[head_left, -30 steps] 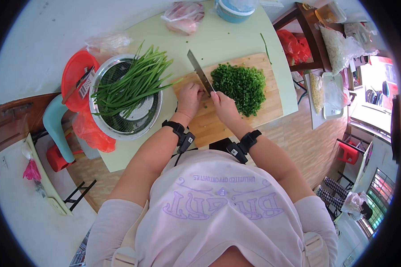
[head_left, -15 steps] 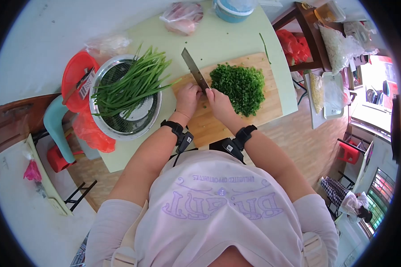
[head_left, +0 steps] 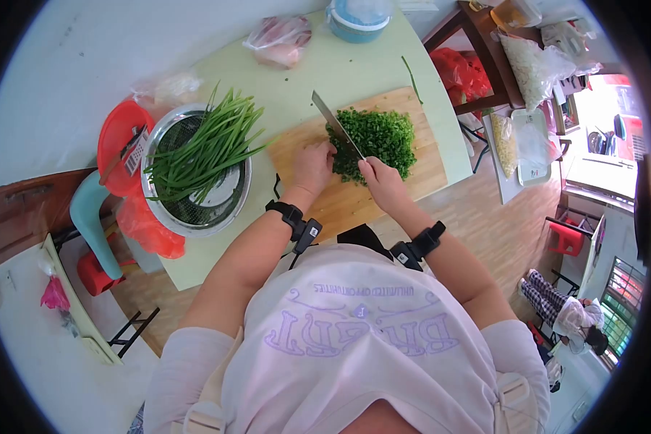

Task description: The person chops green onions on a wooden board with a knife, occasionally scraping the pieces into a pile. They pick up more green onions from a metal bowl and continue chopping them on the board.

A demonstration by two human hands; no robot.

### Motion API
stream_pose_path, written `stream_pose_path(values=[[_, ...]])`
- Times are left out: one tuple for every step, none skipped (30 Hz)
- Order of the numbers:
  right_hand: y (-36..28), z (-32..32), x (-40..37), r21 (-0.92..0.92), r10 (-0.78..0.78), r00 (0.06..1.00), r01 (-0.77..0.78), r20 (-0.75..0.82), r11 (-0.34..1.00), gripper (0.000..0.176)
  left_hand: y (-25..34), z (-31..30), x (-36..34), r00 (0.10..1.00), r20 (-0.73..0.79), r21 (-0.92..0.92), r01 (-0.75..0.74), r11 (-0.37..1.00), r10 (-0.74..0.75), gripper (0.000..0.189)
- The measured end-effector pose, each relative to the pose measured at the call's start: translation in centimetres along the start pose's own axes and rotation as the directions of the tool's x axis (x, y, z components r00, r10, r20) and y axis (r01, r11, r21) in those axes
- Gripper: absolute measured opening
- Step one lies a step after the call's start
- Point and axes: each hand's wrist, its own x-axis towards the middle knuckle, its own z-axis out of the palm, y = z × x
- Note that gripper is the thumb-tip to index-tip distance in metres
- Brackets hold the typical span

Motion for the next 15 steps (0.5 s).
stream_pose_path(values=[[0.2, -0.4, -0.3, 0.002, -0.005, 1.000, 0.005, -0.006, 1.000, 0.037, 0.0, -0.3, -0.1, 0.999, 0.038, -0.025, -0.022, 0.999, 0.023, 0.010], [0.3, -0.7, -0.6, -0.069, -0.039, 0.999, 0.038, -0.013, 0.997, 0.036, -0.1, -0.6, -0.2, 0.996, 0.075, -0.050, -0.045, 0.998, 0.049, 0.012], [0.4, -1.0, -0.9, -0.139, -0.072, 0.997, 0.069, -0.017, 0.988, 0.035, 0.1, -1.6, -0.4, 0.996, 0.073, -0.044, -0.054, 0.998, 0.058, 0.012], [0.2, -1.4, -1.3, -0.134, -0.077, 0.997, 0.073, -0.027, 0.988, 0.035, 0.4, -3.3, -0.6, 0.981, 0.119, -0.082, -0.146, 0.986, 0.155, 0.013], [-0.1, -1.8, -1.7, -0.221, -0.128, 0.991, 0.120, -0.024, 0.968, 0.034, 0.7, -4.9, -0.9, 0.953, 0.164, -0.125, -0.234, 0.964, 0.253, 0.015], [-0.6, -2.1, -2.2, -0.308, -0.176, 0.984, 0.162, -0.018, 0.938, 0.035, 0.8, -6.4, -1.4, 0.950, 0.167, -0.123, -0.245, 0.962, 0.263, 0.015], [-1.0, -2.4, -2.6, -0.304, -0.176, 0.984, 0.159, -0.031, 0.939, 0.035, 0.9, -7.8, -1.8, 0.930, 0.137, -0.141, -0.323, 0.936, 0.342, 0.017], [-1.5, -2.6, -3.1, -0.351, -0.182, 0.983, 0.166, -0.011, 0.921, 0.036, 1.2, -8.8, -2.0, 0.903, 0.106, -0.159, -0.397, 0.904, 0.415, 0.019], [-1.7, -2.7, -3.5, -0.397, -0.185, 0.983, 0.175, 0.012, 0.901, 0.037, 1.8, -9.5, -2.0, 0.900, 0.109, -0.160, -0.403, 0.901, 0.422, 0.019], [-1.7, -2.7, -3.7, -0.396, -0.185, 0.983, 0.172, 0.006, 0.902, 0.037, 2.4, -10.2, -2.0, 0.872, 0.131, -0.204, -0.441, 0.874, 0.471, 0.021], [-1.6, -2.6, -4.0, -0.434, -0.189, 0.982, 0.180, 0.022, 0.883, 0.038, 2.7, -10.5, -2.1, 0.842, 0.152, -0.250, -0.474, 0.844, 0.518, 0.023], [-1.6, -2.5, -4.2, -0.471, -0.192, 0.981, 0.188, 0.039, 0.862, 0.039, 2.9, -10.4, -2.3, 0.839, 0.154, -0.251, -0.478, 0.842, 0.522, 0.023], [-1.5, -2.4, -4.5, -0.470, -0.192, 0.981, 0.184, 0.032, 0.863, 0.039, 3.2, -10.1, -2.4, 0.830, 0.230, -0.302, -0.436, 0.848, 0.509, 0.025], [-1.4, -2.3, -4.7, -0.482, -0.226, 0.973, 0.217, 0.041, 0.849, 0.039, 3.5, -9.7, -2.5, 0.812, 0.304, -0.348, -0.392, 0.852, 0.498, 0.027], [-1.3, -2.3, -4.9, -0.497, -0.260, 0.964, 0.250, 0.050, 0.831, 0.038, 3.5, -9.3, -2.6, 0.807, 0.303, -0.349, -0.402, 0.847, 0.508, 0.027]])
